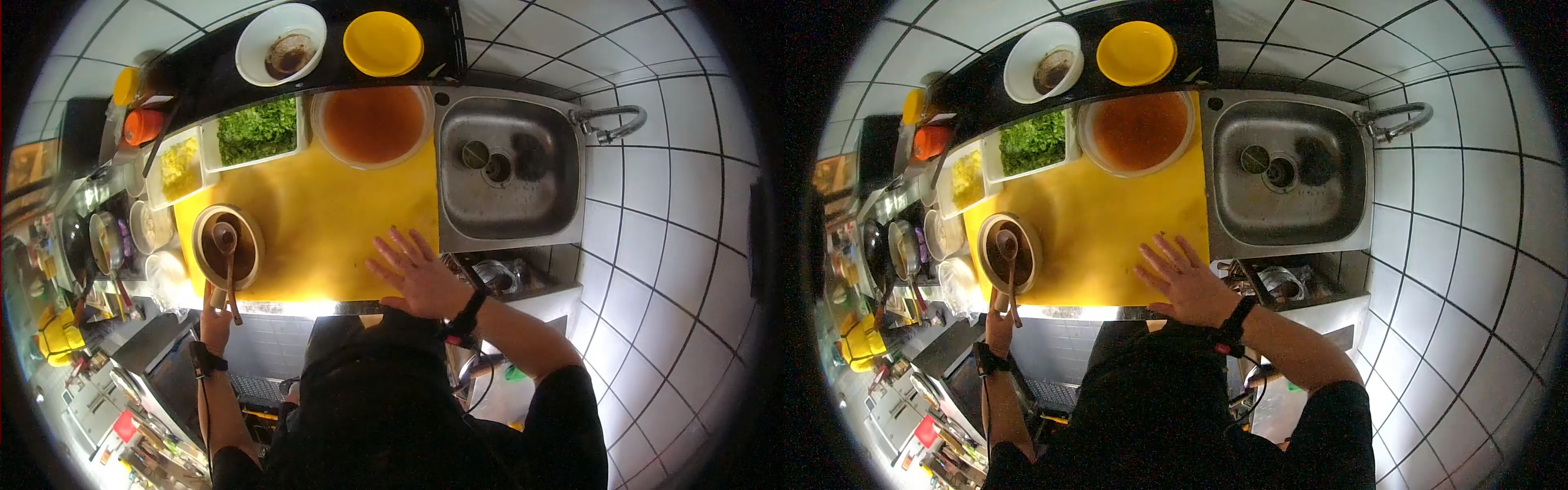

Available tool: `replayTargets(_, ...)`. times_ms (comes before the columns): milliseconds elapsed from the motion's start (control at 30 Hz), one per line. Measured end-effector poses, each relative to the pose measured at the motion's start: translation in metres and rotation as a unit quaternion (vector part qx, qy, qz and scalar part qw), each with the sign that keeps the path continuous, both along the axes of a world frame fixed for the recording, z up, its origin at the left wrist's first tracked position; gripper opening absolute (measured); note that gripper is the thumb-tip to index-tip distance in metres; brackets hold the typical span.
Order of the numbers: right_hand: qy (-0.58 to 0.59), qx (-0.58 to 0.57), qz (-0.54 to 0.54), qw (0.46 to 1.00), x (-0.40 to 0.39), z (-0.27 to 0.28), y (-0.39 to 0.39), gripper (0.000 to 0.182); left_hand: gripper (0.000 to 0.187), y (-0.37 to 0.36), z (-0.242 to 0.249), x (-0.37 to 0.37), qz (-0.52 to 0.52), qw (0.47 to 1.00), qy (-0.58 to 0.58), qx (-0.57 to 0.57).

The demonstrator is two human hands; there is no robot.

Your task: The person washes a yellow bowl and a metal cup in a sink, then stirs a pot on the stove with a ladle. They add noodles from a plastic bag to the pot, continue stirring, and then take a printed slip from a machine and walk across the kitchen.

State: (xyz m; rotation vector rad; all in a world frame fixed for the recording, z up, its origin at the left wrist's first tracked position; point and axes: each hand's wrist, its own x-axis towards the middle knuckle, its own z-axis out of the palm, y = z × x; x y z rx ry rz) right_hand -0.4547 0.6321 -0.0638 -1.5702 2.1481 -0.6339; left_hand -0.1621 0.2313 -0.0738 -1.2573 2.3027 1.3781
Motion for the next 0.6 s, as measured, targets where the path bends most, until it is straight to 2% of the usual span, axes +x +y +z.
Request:
replayTargets(133,0.016,-0.005,0.013,1.000,0.045,-0.013,-0.024,0.064,0.080,0.008,0.020,-0.018,-0.034,0.999,-0.013,-0.003)
replayTargets(200,0.017,0.005,-0.003,1.000,0.056,-0.017,-0.034,0.063,0.087,0.009,0.024,-0.020,-0.025,0.999,0.002,0.035)
replayTargets(300,0.047,0.035,-0.036,0.998,0.057,-0.024,-0.035,0.062,0.090,0.007,0.021,-0.015,-0.003,0.995,0.025,0.098)
replayTargets(367,0.076,0.056,-0.054,0.994,0.050,-0.027,-0.033,0.061,0.092,0.001,0.012,-0.004,-0.016,0.995,0.036,0.095)
replayTargets(433,0.163,0.107,-0.166,0.967,0.024,-0.025,-0.022,0.066,0.093,-0.002,0.011,-0.002,-0.029,0.995,0.046,0.089)
replayTargets(500,0.130,0.188,-0.312,0.922,-0.012,-0.021,-0.004,0.063,0.089,-0.002,0.018,-0.005,-0.062,0.996,0.015,0.054)
replayTargets(567,0.288,0.247,-0.393,0.837,-0.049,-0.033,0.030,0.062,0.087,-0.007,0.012,0.001,-0.065,0.995,0.024,0.072)
replayTargets(600,0.280,0.221,-0.427,0.831,-0.064,-0.041,0.048,0.059,0.086,-0.009,0.009,0.003,-0.069,0.993,0.029,0.089)
